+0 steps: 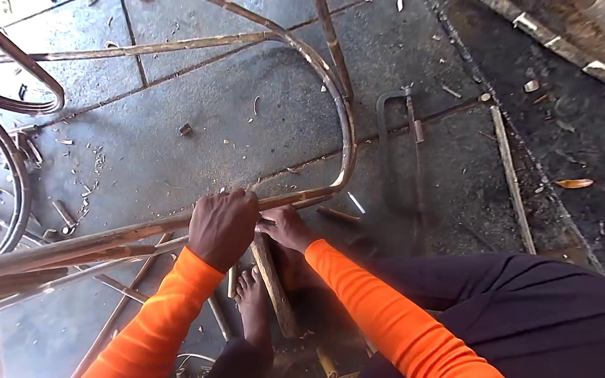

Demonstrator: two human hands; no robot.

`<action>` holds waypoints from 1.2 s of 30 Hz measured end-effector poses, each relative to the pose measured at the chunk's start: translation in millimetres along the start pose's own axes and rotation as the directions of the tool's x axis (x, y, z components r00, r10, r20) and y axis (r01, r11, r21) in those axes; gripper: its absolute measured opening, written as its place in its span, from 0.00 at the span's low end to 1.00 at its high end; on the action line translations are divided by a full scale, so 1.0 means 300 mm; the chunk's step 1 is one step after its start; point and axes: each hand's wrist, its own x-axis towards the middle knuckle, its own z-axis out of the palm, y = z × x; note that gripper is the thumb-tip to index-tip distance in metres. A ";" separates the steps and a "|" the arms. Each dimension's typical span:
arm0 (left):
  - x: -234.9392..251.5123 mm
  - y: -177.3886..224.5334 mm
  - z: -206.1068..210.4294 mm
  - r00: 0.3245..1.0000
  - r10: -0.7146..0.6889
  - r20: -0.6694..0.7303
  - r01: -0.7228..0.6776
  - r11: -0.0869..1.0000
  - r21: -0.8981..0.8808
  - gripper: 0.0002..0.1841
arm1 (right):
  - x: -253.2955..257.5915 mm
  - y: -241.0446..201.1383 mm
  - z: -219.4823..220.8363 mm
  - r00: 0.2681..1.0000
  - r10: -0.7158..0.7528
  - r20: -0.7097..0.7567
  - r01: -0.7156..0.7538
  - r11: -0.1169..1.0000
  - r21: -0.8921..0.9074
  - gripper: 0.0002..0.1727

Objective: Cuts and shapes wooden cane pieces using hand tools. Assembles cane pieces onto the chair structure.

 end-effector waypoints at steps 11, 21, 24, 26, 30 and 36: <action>-0.103 0.031 0.028 1.000 -0.012 -0.003 0.012 1.000 0.015 0.13 | -0.081 -0.038 0.057 0.997 -0.019 -0.069 0.021 0.999 0.025 0.12; -0.086 0.043 -0.002 0.995 -0.036 0.091 0.036 0.999 -0.005 0.15 | -0.130 -0.171 -0.040 0.999 0.046 -0.021 -0.049 0.986 -0.159 0.23; -0.092 0.034 0.003 0.996 -0.040 0.079 0.042 0.999 -0.023 0.14 | -0.181 -0.209 -0.087 0.868 -0.229 -0.440 0.168 0.970 -0.173 0.12; -0.093 0.034 0.000 0.997 -0.033 0.070 0.036 0.998 -0.047 0.14 | -0.163 -0.248 -0.147 0.793 -0.231 -0.563 0.169 0.972 -0.161 0.15; -0.092 0.041 0.002 0.996 -0.067 0.066 0.072 0.995 -0.072 0.14 | -0.073 -0.291 -0.242 0.998 -0.052 -0.030 0.052 0.999 -0.005 0.44; -0.091 0.051 0.002 0.989 -0.109 0.099 0.116 0.991 -0.069 0.15 | -0.037 -0.233 -0.212 0.995 -0.059 0.075 0.053 0.996 0.078 0.33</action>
